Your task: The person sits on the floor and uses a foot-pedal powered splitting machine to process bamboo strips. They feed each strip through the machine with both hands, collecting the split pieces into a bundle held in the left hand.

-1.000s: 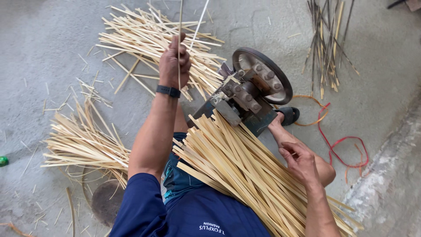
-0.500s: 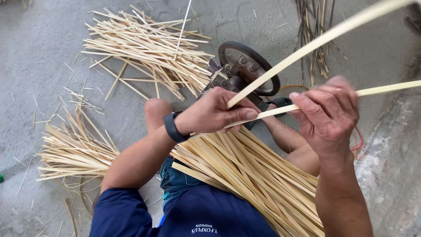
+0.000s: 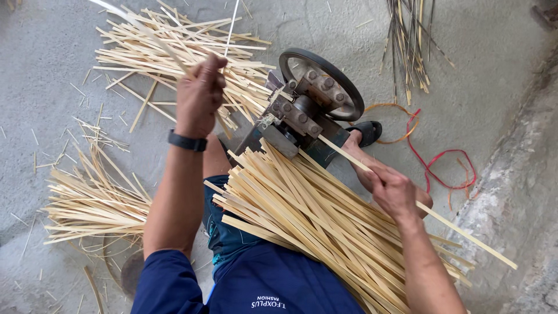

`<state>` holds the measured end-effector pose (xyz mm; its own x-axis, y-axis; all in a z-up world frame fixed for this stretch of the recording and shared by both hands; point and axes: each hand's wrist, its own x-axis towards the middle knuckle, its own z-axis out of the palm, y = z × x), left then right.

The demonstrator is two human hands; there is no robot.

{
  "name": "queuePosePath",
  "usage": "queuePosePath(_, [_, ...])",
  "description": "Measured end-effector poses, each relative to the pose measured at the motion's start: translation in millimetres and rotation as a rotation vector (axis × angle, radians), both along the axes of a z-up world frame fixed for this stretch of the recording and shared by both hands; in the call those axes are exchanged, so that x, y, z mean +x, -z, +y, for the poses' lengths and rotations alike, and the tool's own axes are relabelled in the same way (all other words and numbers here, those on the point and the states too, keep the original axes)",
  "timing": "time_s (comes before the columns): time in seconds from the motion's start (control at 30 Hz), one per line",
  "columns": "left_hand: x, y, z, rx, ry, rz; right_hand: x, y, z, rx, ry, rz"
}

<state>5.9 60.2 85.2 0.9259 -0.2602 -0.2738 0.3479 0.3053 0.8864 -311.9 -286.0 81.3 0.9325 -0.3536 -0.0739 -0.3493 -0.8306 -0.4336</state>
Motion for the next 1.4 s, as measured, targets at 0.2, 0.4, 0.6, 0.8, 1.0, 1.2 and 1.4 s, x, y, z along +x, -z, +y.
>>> queuePosePath(0.2, [-4,63,-47,0.207,-0.017,0.013,39,-7,33,0.128,-0.062,-0.070])
queuePosePath(0.4, [0,85,-65,0.169,0.003,0.148,23,-6,23,0.280,0.074,0.125])
queuePosePath(0.6, [-1,90,-61,0.139,-0.029,0.204,-12,4,13,0.508,-0.016,0.386])
queuePosePath(0.8, [-3,84,-49,0.097,-0.024,0.211,-39,25,4,0.403,-0.029,0.144])
queuePosePath(1.0, [-2,75,-36,0.090,-0.015,0.214,-60,26,-30,0.454,0.208,-0.014])
queuePosePath(1.2, [-8,75,-44,0.075,0.018,0.195,-32,21,-24,0.108,0.137,0.026])
queuePosePath(1.4, [-10,75,-58,0.165,0.074,0.202,11,23,11,0.269,0.016,-0.110])
